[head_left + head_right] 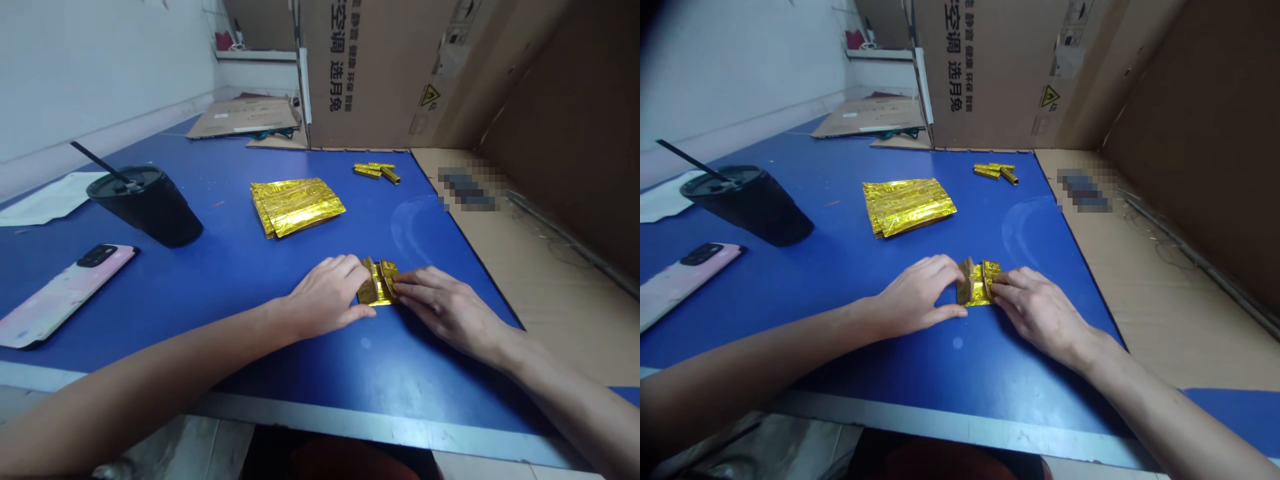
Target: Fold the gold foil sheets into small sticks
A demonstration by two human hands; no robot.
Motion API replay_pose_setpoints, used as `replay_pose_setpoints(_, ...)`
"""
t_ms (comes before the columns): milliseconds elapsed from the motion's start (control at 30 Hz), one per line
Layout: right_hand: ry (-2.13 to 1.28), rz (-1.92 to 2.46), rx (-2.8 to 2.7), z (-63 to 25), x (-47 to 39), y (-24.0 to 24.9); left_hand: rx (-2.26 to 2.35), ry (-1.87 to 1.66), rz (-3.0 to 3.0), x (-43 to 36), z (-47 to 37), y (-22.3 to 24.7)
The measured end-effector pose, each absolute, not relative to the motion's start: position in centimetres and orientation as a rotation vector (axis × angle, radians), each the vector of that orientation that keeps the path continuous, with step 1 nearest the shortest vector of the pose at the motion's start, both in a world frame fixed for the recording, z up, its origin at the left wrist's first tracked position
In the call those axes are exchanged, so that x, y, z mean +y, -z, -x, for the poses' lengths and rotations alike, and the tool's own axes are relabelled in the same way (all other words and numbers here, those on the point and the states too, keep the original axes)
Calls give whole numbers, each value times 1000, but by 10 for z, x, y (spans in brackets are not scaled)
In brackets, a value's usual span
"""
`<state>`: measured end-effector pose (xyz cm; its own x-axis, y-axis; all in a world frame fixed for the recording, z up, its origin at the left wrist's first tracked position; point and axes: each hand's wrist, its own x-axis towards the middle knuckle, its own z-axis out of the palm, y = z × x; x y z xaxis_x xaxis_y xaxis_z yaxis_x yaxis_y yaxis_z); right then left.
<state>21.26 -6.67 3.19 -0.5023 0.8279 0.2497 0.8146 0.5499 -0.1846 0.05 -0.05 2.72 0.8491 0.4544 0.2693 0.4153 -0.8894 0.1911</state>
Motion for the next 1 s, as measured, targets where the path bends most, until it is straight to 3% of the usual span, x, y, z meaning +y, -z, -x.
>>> replay_pose_setpoints(1000, 23, 1341, -2724, -208, -73, -30, 473, -284, -3001, -3, 1, -15)
